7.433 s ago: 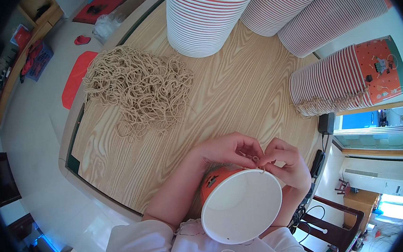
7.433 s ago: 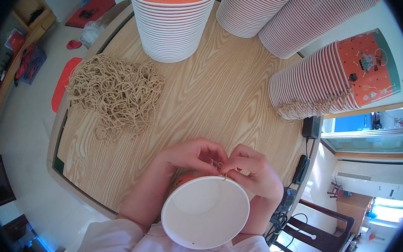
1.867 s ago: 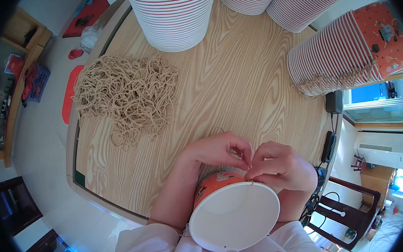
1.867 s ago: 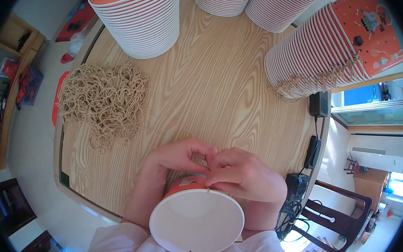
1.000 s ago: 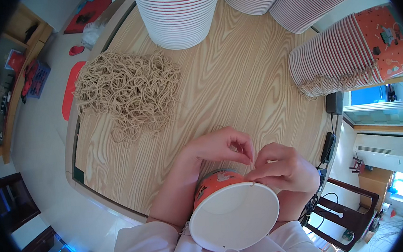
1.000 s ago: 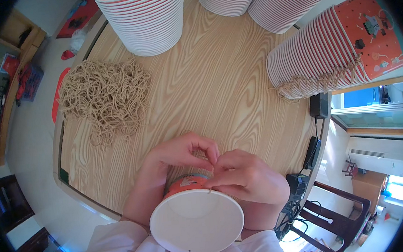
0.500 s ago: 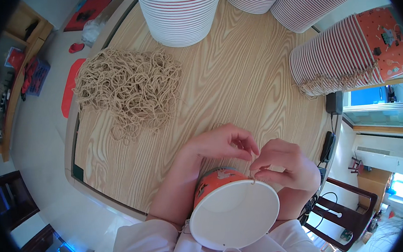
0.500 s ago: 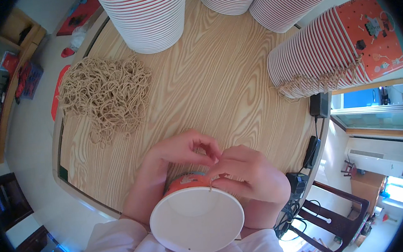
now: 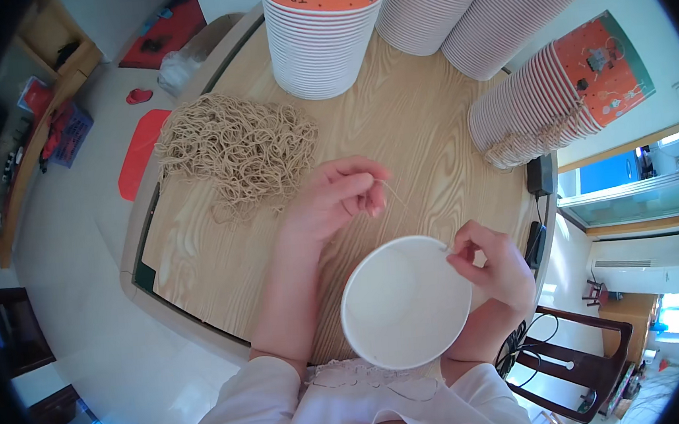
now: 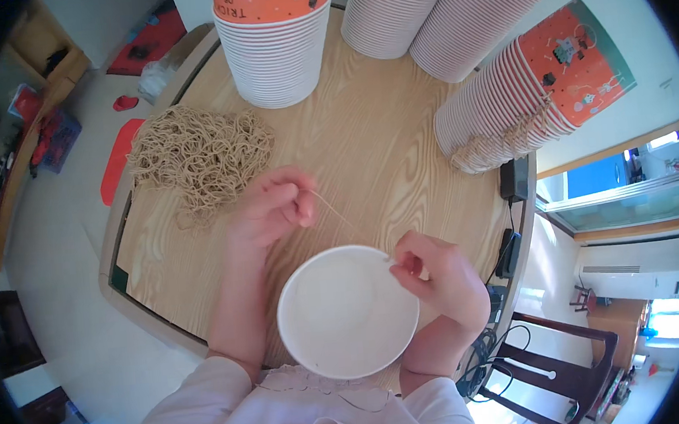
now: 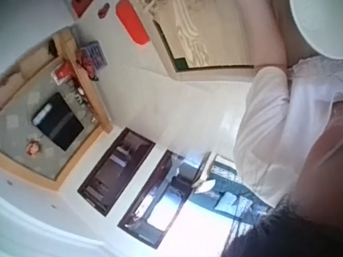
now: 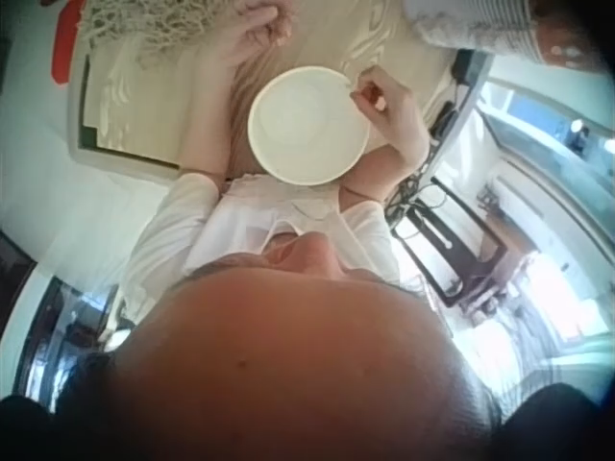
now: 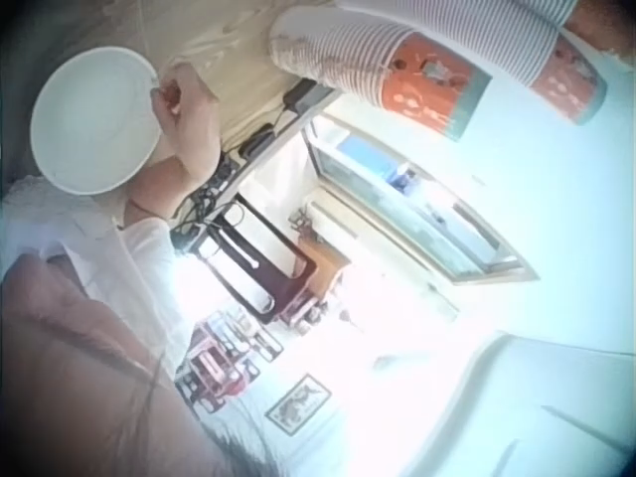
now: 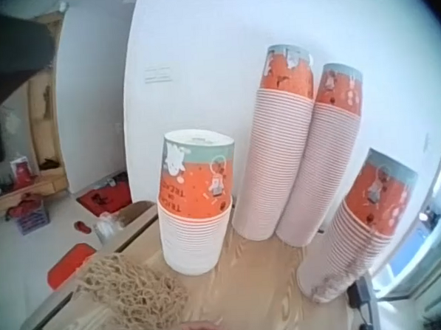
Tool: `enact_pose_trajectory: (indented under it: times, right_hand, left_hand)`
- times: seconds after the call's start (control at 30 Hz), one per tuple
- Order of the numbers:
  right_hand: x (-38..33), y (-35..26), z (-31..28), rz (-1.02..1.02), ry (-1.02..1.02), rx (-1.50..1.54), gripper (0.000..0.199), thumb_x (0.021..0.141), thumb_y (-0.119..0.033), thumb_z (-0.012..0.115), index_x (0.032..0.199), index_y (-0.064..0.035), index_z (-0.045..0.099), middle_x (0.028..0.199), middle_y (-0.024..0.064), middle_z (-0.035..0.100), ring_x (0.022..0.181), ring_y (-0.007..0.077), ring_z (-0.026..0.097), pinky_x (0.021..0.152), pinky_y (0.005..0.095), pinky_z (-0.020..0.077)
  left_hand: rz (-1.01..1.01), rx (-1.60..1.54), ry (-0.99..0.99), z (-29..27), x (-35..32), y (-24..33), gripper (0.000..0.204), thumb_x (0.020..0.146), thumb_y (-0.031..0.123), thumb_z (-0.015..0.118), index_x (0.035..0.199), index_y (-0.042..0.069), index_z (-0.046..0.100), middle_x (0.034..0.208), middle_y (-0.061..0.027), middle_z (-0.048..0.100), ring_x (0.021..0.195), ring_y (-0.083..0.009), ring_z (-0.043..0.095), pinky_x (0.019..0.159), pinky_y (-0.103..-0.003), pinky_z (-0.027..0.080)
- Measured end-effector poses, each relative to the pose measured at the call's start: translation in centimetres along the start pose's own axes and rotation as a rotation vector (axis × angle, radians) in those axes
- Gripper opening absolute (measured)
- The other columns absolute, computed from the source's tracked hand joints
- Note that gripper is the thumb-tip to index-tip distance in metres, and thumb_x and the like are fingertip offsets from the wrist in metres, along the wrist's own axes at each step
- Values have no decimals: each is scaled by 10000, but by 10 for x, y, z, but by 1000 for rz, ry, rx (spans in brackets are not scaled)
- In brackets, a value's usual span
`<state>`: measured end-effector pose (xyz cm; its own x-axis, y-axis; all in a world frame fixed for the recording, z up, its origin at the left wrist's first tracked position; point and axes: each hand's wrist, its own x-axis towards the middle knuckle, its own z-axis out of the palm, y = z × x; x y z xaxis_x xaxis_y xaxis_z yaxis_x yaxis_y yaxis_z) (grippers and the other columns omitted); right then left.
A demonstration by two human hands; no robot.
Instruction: Attaching rubber bands to the rims of paper cups.
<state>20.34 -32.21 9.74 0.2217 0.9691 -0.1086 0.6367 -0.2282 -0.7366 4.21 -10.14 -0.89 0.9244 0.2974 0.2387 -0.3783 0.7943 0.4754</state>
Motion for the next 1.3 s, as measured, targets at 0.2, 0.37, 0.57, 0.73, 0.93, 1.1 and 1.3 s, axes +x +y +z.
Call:
enact_pose_trajectory:
  times: [0.2,0.37,0.57,0.73,0.93,1.1,1.3]
  right_hand:
    - [-10,-4,0,200,245,-145,152,815,-10,668,862,-12,524,671,84,576,600,192,586,574,291,479]
    - [-14,-17,1,409,287,-94,138,833,-28,674,858,-28,539,612,95,608,528,192,631,517,294,483]
    - [-41,-44,-15,54,-93,-35,106,855,-61,692,935,-45,625,689,95,659,618,243,679,585,285,519]
    - [-5,-24,-6,-182,326,-114,120,844,-17,662,960,-45,677,871,116,685,814,290,680,725,335,534]
    - [8,4,0,-166,241,-226,218,825,76,582,985,-21,694,921,133,672,854,283,667,734,333,514]
    - [-18,-27,-6,66,20,-214,243,809,59,605,1018,-30,691,892,143,658,812,261,661,702,329,510]
    - [-27,-44,-4,-123,396,-68,268,766,-99,768,994,-20,652,961,130,668,886,287,662,760,338,520]
  left_hand:
    - [152,155,38,39,-14,23,352,956,87,523,1263,-82,565,1116,-222,669,987,-273,662,823,-365,530]
    - [220,167,62,78,-24,30,444,869,-10,490,1297,-119,521,1178,-306,628,1008,-358,670,841,-412,553]
    - [340,355,96,109,-41,36,425,798,-87,504,1204,-88,628,1088,-261,685,942,-323,704,804,-379,552]
    - [281,456,48,127,-43,35,296,688,-164,588,924,-69,739,893,-221,726,819,-307,731,770,-368,579]
    - [261,508,103,132,-47,37,319,722,-160,610,1002,-61,726,922,-204,729,808,-279,730,746,-351,586]
    - [229,1206,386,134,-37,26,182,789,-23,702,962,9,748,860,-113,735,733,-209,708,683,-322,567]
    - [374,1670,211,148,-23,2,113,708,104,803,800,75,743,736,-42,635,670,-206,612,565,-327,478]
